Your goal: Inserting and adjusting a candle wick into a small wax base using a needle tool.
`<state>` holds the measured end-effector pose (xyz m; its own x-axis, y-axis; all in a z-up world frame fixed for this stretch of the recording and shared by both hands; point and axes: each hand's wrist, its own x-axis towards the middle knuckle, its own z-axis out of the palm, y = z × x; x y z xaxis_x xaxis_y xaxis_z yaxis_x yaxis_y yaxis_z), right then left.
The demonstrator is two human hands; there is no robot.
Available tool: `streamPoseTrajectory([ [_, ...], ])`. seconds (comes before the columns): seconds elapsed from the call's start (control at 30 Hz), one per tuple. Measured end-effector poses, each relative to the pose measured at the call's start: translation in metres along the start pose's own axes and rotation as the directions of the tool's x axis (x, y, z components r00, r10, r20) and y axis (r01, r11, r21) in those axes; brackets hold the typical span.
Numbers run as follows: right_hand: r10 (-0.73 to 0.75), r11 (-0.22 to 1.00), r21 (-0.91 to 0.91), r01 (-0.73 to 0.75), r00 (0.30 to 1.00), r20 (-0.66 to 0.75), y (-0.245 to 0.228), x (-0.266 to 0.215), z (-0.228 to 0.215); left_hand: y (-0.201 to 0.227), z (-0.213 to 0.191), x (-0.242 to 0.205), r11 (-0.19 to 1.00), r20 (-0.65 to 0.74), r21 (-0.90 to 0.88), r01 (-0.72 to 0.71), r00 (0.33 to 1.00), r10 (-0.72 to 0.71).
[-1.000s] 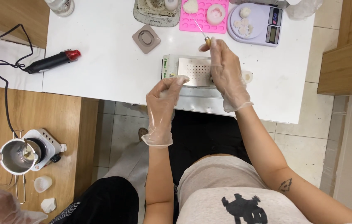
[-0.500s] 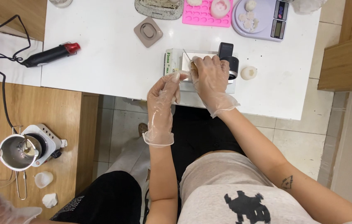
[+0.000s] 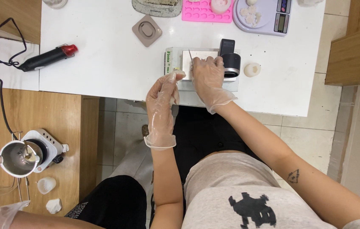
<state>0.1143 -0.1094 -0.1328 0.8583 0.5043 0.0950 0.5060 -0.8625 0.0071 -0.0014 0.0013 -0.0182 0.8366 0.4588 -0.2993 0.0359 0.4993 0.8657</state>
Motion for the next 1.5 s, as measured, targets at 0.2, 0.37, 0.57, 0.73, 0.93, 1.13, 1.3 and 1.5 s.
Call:
streamPoseTrajectory([
  [0.2, 0.031, 0.999, 0.020, -0.033, 0.996, 0.086, -0.001, 0.010, -0.002, 0.004, 0.001, -0.002, 1.000, -0.002, 0.010, 0.002, 1.000, -0.002],
  [0.37, 0.036, 0.999, 0.016, -0.038, 0.995, 0.092, 0.001, 0.018, -0.014, 0.003, 0.000, -0.002, 0.999, -0.025, 0.033, 0.007, 1.000, -0.006],
  [0.57, 0.012, 0.993, 0.112, -0.027, 0.991, 0.133, 0.008, 0.018, -0.048, -0.004, 0.002, 0.001, 0.998, -0.020, 0.059, 0.029, 0.999, -0.028],
  [0.73, -0.044, 0.902, 0.426, 0.075, 0.996, -0.082, 0.015, 0.008, -0.104, -0.014, 0.008, 0.003, 0.996, 0.110, -0.035, 0.082, 0.991, -0.077],
  [0.93, -0.343, -0.461, 0.831, -0.311, 0.926, 0.157, 0.051, -0.010, -0.101, -0.022, 0.023, 0.000, 0.864, 0.369, -0.376, 0.334, 0.910, -0.191],
  [1.13, -0.406, -0.709, 0.606, -0.361, 0.911, 0.067, 0.055, -0.025, -0.092, -0.031, 0.038, -0.008, 0.462, 0.751, -0.526, 0.714, 0.645, -0.142],
  [1.3, -0.434, -0.752, 0.546, -0.370, 0.901, 0.014, 0.050, -0.031, -0.096, -0.044, 0.058, -0.024, 0.208, 0.850, -0.510, 0.835, 0.526, -0.030],
  [1.5, -0.374, -0.811, 0.562, -0.160, 0.882, -0.289, 0.042, -0.041, -0.113, -0.049, 0.083, -0.037, 0.136, 0.862, -0.493, 0.859, 0.504, -0.062],
])
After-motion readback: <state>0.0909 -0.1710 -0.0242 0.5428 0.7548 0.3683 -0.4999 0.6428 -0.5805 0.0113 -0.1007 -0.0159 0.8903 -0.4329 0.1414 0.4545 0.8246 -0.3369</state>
